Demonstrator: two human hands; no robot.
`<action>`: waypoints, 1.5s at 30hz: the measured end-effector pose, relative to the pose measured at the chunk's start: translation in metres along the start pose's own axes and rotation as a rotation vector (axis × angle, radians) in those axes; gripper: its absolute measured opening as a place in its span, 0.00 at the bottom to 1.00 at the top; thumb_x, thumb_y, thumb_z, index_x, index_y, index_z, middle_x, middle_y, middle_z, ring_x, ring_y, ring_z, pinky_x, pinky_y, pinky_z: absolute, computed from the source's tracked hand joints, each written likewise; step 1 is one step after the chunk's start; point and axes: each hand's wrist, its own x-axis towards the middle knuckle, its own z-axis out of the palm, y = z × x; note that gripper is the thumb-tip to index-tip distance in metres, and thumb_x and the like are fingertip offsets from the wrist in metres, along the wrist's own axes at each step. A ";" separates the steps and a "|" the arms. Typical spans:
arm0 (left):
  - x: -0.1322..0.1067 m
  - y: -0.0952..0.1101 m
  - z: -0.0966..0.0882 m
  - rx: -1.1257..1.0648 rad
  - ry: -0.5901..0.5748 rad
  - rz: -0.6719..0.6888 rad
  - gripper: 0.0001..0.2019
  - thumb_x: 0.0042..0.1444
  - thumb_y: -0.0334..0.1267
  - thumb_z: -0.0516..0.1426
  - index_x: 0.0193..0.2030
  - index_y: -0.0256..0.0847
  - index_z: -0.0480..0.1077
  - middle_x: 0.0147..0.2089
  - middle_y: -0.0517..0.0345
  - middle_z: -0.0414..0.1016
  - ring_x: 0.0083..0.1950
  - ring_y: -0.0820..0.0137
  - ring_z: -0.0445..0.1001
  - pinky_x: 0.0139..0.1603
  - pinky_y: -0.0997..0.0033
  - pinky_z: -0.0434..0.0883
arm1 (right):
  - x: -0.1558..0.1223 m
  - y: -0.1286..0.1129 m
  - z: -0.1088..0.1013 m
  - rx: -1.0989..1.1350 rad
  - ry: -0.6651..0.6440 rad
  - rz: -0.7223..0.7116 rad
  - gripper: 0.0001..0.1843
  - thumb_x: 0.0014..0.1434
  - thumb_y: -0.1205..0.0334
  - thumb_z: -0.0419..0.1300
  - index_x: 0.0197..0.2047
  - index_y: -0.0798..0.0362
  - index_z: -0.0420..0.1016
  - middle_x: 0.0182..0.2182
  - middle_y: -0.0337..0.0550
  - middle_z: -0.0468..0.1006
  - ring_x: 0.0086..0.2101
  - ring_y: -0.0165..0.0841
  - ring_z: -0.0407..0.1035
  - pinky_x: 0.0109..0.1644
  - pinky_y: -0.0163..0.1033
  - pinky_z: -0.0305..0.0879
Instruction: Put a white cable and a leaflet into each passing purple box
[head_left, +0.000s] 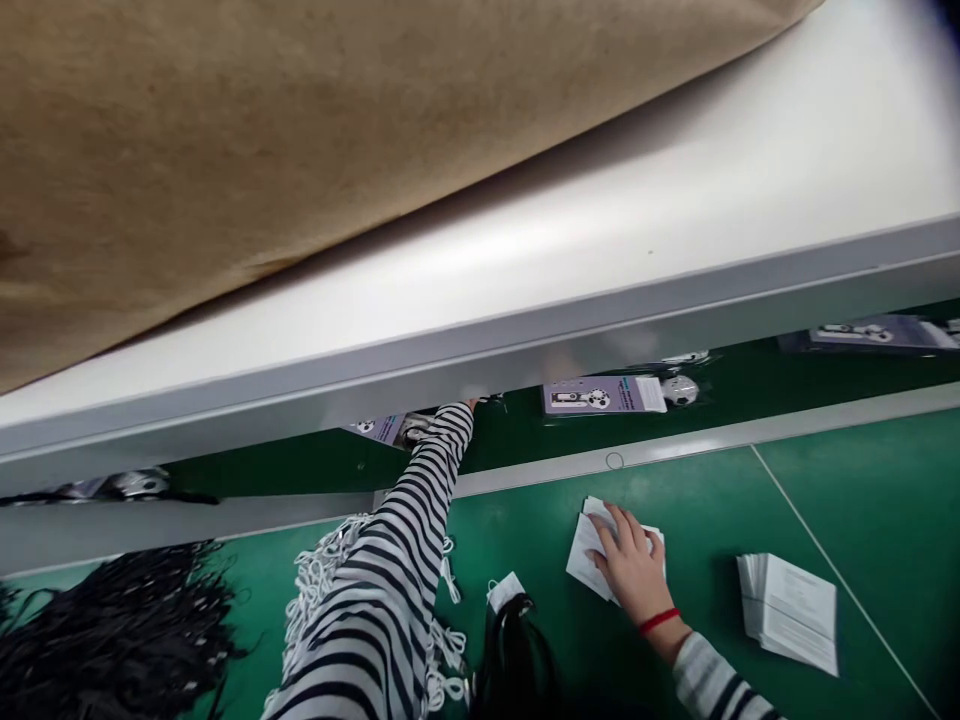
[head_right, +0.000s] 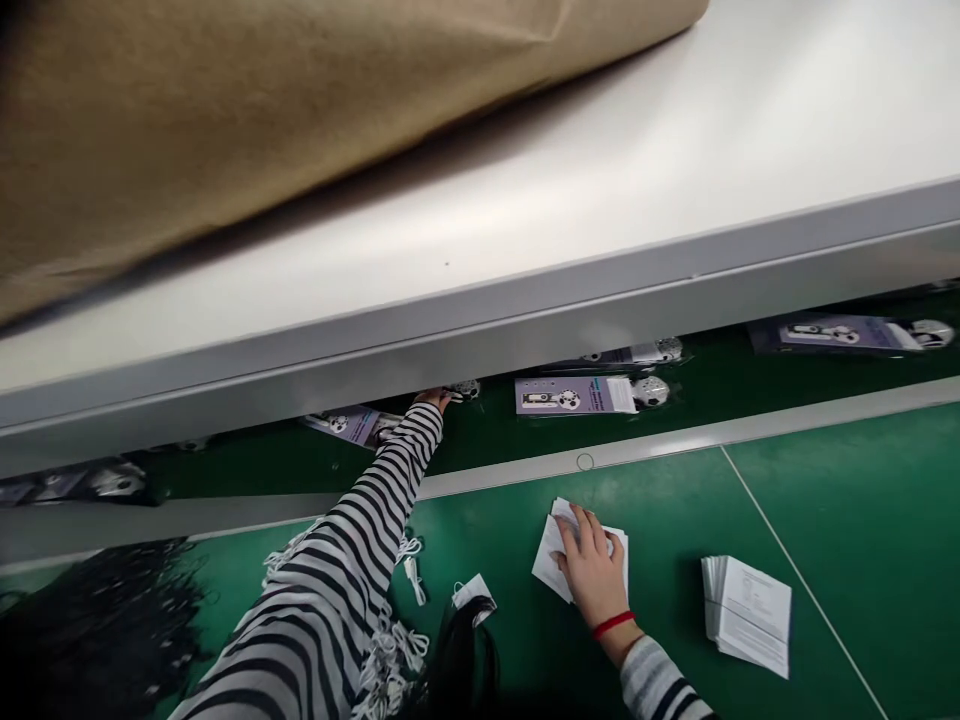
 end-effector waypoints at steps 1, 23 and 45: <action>-0.008 -0.002 -0.003 0.014 -0.029 0.013 0.11 0.60 0.34 0.52 0.48 0.33 0.68 0.49 0.50 0.70 0.52 0.64 0.68 0.56 0.56 0.63 | -0.001 0.001 -0.001 0.014 0.016 0.004 0.20 0.59 0.59 0.51 0.54 0.51 0.68 0.58 0.54 0.63 0.57 0.51 0.53 0.52 0.60 0.48; -0.339 -0.002 0.083 -0.866 -0.228 -0.506 0.24 0.45 0.44 0.61 0.47 0.36 0.62 0.38 0.51 0.73 0.40 0.64 0.72 0.41 0.64 0.70 | -0.035 -0.030 -0.031 1.432 -0.375 0.579 0.21 0.43 0.42 0.65 0.31 0.49 0.69 0.35 0.43 0.76 0.38 0.41 0.70 0.38 0.43 0.68; -0.331 -0.016 0.068 -0.958 -0.305 -0.718 0.17 0.38 0.43 0.66 0.31 0.41 0.64 0.28 0.57 0.73 0.30 0.66 0.72 0.33 0.65 0.70 | -0.059 -0.043 -0.039 1.648 -0.698 0.595 0.27 0.48 0.44 0.65 0.47 0.51 0.71 0.39 0.46 0.77 0.40 0.39 0.73 0.40 0.42 0.71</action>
